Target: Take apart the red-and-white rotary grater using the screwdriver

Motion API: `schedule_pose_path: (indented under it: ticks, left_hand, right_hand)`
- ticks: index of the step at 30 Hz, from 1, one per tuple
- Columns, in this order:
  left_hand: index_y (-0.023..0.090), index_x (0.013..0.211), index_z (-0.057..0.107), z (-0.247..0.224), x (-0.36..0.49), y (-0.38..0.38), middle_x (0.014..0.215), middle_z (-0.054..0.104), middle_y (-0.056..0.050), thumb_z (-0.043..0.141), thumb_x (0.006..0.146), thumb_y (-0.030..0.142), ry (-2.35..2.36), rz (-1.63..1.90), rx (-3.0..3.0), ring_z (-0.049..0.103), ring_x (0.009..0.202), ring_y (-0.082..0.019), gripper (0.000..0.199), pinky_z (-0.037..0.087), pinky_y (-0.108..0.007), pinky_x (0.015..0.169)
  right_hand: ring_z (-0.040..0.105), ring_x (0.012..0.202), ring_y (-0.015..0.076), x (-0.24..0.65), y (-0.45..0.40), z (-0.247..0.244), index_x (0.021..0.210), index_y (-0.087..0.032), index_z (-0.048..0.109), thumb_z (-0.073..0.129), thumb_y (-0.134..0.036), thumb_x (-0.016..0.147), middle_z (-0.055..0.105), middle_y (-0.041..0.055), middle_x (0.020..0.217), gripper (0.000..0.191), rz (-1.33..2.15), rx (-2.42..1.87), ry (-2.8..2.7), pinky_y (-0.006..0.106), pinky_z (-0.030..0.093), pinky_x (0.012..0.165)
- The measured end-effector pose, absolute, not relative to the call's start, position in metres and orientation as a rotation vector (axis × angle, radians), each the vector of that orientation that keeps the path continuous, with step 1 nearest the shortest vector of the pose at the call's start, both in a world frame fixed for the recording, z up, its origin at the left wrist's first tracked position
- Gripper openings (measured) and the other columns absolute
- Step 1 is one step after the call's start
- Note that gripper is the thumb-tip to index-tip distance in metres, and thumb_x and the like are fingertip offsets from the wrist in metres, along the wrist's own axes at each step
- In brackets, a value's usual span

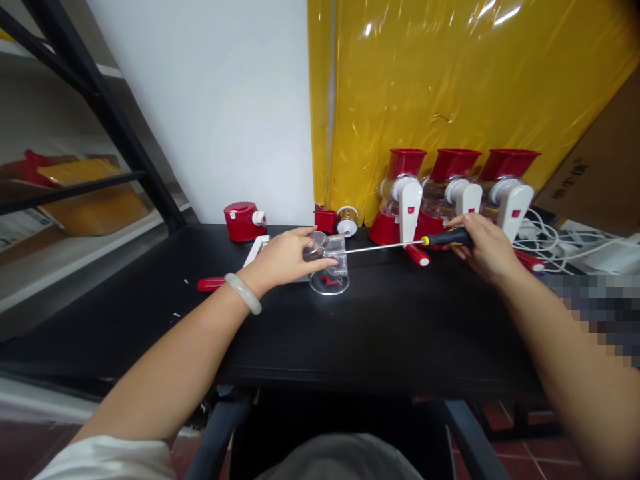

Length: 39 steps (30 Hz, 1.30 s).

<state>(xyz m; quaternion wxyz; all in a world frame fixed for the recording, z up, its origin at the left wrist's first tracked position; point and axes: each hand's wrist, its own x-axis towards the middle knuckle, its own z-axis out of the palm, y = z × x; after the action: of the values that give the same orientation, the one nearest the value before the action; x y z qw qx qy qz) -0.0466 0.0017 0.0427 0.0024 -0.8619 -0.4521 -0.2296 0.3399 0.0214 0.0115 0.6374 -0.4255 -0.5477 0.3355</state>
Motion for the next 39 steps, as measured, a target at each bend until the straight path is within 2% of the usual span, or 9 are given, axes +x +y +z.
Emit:
schedule_pose_path:
  ticks: [8, 12, 15, 18, 23, 29, 32, 35, 39]
  left_hand:
    - [0.019, 0.079, 0.073, 0.043, -0.046, 0.001, 0.143, 0.059, -0.015, 0.060, 0.081, 0.073, -1.427, -0.731, -2.701, 0.063, 0.123, -0.034, 0.056, 0.049, -0.047, 0.106]
    - [0.019, 0.080, 0.073, 0.044, -0.046, 0.001, 0.143, 0.059, -0.014, 0.060, 0.082, 0.072, -1.421, -0.731, -2.709, 0.063, 0.122, -0.033, 0.054, 0.050, -0.045, 0.106]
    - [0.019, 0.079, 0.072, 0.043, -0.046, 0.001, 0.143, 0.059, -0.014, 0.060, 0.082, 0.072, -1.421, -0.727, -2.707, 0.063, 0.123, -0.033, 0.055, 0.049, -0.046, 0.106]
    - [0.018, 0.077, 0.072, 0.043, -0.046, 0.002, 0.144, 0.058, -0.015, 0.060, 0.082, 0.072, -1.429, -0.716, -2.702, 0.063, 0.123, -0.033, 0.056, 0.048, -0.046, 0.107]
    - [0.018, 0.078, 0.072, 0.042, -0.047, 0.003, 0.143, 0.059, -0.015, 0.059, 0.082, 0.073, -1.429, -0.724, -2.695, 0.063, 0.122, -0.033, 0.057, 0.048, -0.046, 0.107]
    - [0.018, 0.078, 0.072, 0.042, -0.046, 0.002, 0.143, 0.059, -0.015, 0.060, 0.082, 0.072, -1.425, -0.733, -2.704, 0.063, 0.122, -0.034, 0.056, 0.049, -0.047, 0.106]
    - [0.018, 0.078, 0.072, 0.042, -0.046, 0.002, 0.142, 0.059, -0.015, 0.062, 0.081, 0.071, -1.426, -0.748, -2.709, 0.062, 0.123, -0.034, 0.054, 0.048, -0.048, 0.106]
    - [0.018, 0.077, 0.071, 0.042, -0.047, 0.002, 0.143, 0.058, -0.015, 0.061, 0.081, 0.071, -1.430, -0.741, -2.709, 0.062, 0.123, -0.034, 0.055, 0.048, -0.048, 0.106]
    - [0.017, 0.078, 0.071, 0.041, -0.047, 0.003, 0.143, 0.059, -0.016, 0.059, 0.083, 0.071, -1.402, -0.731, -2.713, 0.063, 0.123, -0.033, 0.056, 0.048, -0.047, 0.106]
  right_hand:
    - [0.057, 0.067, 0.0127, 0.331, 0.011, 0.022, 0.086, -0.025, 0.067, 0.081, -0.025, 0.058, 0.059, -0.0015, 0.082, 0.031, 0.906, -0.796, -1.134, 0.026, 0.051, 0.057]
    - [0.058, 0.065, 0.0145, 0.335, 0.016, 0.018, 0.082, -0.022, 0.067, 0.077, -0.037, 0.067, 0.060, 0.0014, 0.081, 0.023, 0.866, -0.799, -1.155, 0.028, 0.050, 0.054]
    - [0.050, 0.048, 0.0141, 0.340, 0.021, 0.013, 0.079, -0.021, 0.068, 0.063, -0.057, 0.083, 0.054, 0.0007, 0.059, 0.036, 0.790, -0.903, -1.194, 0.028, 0.041, 0.044]
    - [0.040, 0.038, 0.0127, 0.341, 0.022, 0.011, 0.083, -0.022, 0.068, 0.065, -0.055, 0.084, 0.045, -0.0031, 0.044, 0.033, 0.744, -0.992, -1.283, 0.026, 0.031, 0.039]
    - [0.051, 0.053, 0.0128, 0.335, 0.017, 0.016, 0.082, -0.023, 0.068, 0.078, -0.035, 0.071, 0.057, -0.0016, 0.063, 0.019, 0.834, -0.856, -1.159, 0.026, 0.043, 0.049]
    - [0.058, 0.069, 0.0148, 0.335, 0.013, 0.020, 0.084, -0.023, 0.070, 0.074, -0.022, 0.060, 0.060, 0.0009, 0.087, 0.024, 0.978, -0.748, -1.129, 0.030, 0.050, 0.059]
    - [0.056, 0.061, 0.0150, 0.337, 0.017, 0.017, 0.079, -0.021, 0.069, 0.071, -0.040, 0.073, 0.060, 0.0027, 0.076, 0.020, 0.914, -0.791, -1.130, 0.030, 0.047, 0.054]
    - [0.044, 0.042, 0.0136, 0.338, 0.021, 0.013, 0.077, -0.020, 0.069, 0.061, -0.059, 0.084, 0.047, -0.0008, 0.048, 0.040, 0.800, -0.903, -1.200, 0.029, 0.037, 0.045]
    - [0.041, 0.041, 0.0111, 0.336, 0.020, 0.015, 0.080, -0.020, 0.068, 0.073, -0.043, 0.077, 0.046, -0.0040, 0.047, 0.024, 0.816, -0.888, -1.208, 0.027, 0.035, 0.044]
